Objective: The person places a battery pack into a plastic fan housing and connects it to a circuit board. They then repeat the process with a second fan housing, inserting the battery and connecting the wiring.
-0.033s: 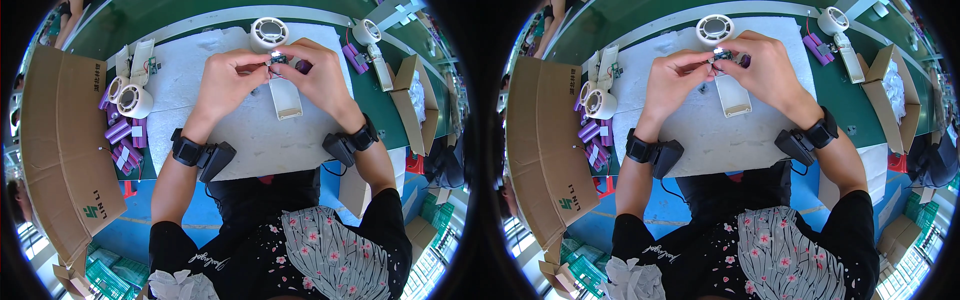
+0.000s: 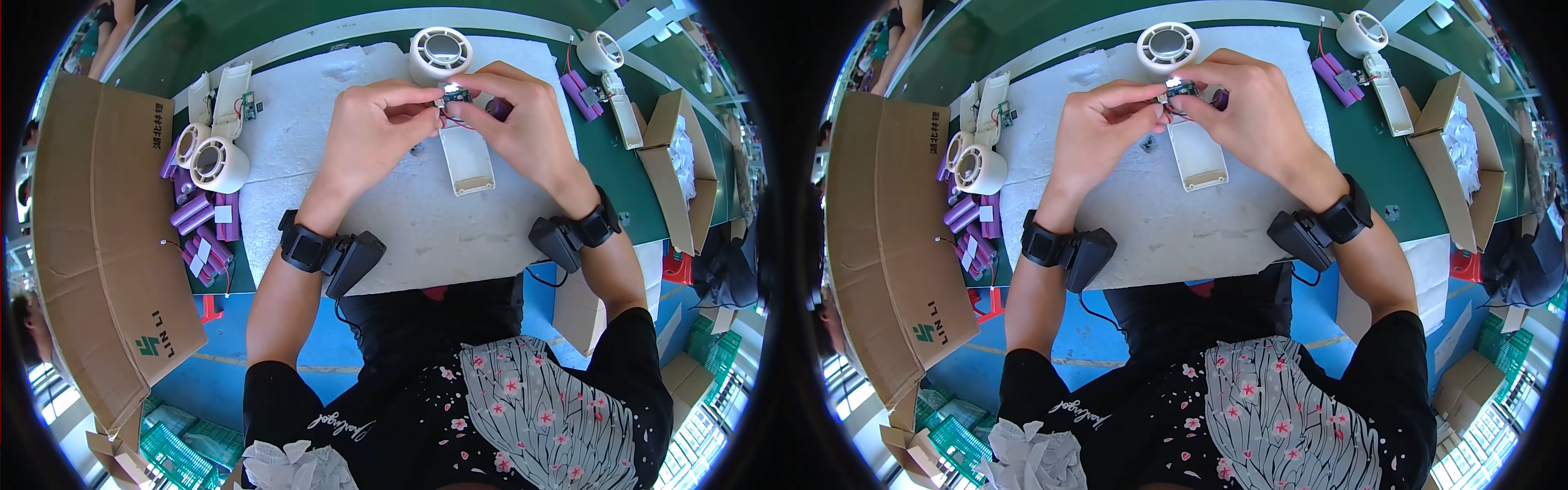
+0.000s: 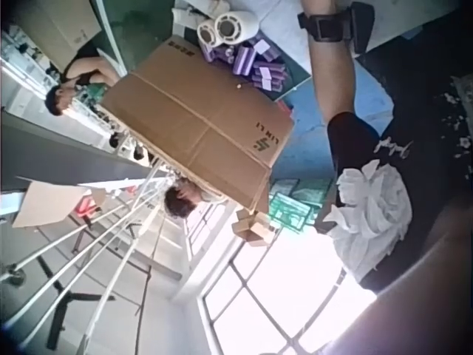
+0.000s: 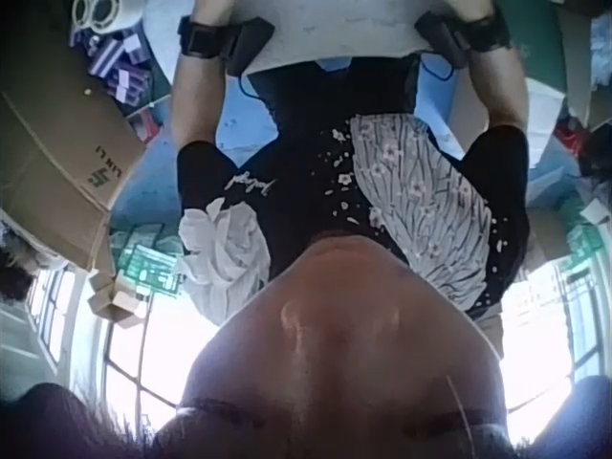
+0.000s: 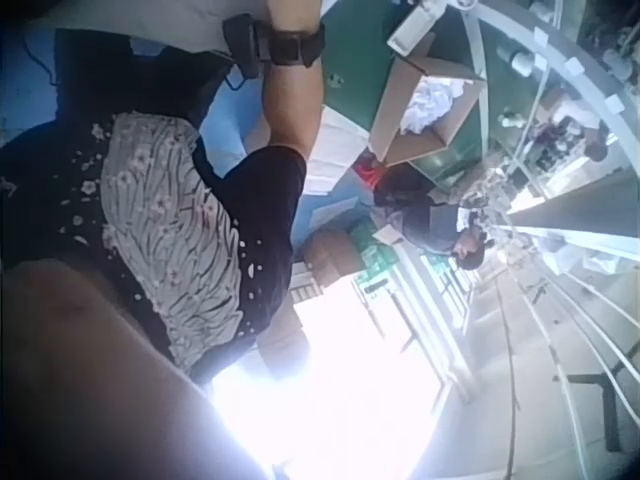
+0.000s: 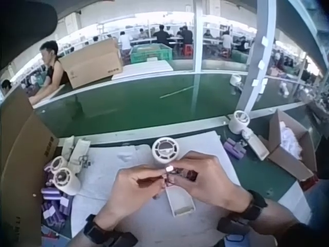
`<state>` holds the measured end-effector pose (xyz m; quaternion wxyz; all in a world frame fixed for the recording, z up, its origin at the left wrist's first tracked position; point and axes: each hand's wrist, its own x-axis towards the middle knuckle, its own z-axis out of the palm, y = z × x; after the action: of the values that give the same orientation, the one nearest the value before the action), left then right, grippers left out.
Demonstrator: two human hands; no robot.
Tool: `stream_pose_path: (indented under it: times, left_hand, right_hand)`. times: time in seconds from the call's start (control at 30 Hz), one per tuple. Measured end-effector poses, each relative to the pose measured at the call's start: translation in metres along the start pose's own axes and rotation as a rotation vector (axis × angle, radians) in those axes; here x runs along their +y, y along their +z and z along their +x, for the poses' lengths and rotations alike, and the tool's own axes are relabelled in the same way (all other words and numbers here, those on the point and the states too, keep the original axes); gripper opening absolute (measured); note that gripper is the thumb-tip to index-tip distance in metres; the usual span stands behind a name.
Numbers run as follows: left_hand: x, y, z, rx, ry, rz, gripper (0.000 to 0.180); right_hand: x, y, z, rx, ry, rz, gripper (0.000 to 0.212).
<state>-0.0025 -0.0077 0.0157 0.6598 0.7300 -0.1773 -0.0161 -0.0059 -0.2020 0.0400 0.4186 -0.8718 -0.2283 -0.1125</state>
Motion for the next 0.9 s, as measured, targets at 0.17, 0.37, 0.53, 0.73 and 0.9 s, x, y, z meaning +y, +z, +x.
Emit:
stream_pose_path:
  times: [0.17, 0.37, 0.53, 0.73, 0.9]
  left_hand:
    - [0.0046, -0.0034, -0.0001, -0.07, 0.003, 0.106, 0.02]
    - [-0.0011, -0.0037, -0.0007, -0.131, -0.107, -0.011, 0.02]
    - [0.0015, -0.0039, -0.0002, -0.153, -0.19, -0.008, 0.019]
    - [0.0036, -0.0045, 0.0001, -0.181, -0.197, 0.018, 0.02]
    - [0.0088, -0.0075, 0.0012, -0.249, -0.242, 0.008, 0.028]
  right_hand:
    - [0.0018, -0.0068, -0.0027, -0.047, -0.013, -0.054, 0.022]
    - [-0.0001, -0.0065, -0.004, -0.071, -0.053, -0.084, 0.018]
    - [0.0006, -0.0056, -0.0048, -0.056, -0.082, -0.106, 0.019]
    - [0.0009, -0.0048, -0.004, -0.047, -0.065, -0.088, 0.019]
    - [0.0015, -0.0045, -0.0039, -0.04, -0.092, -0.082, 0.019]
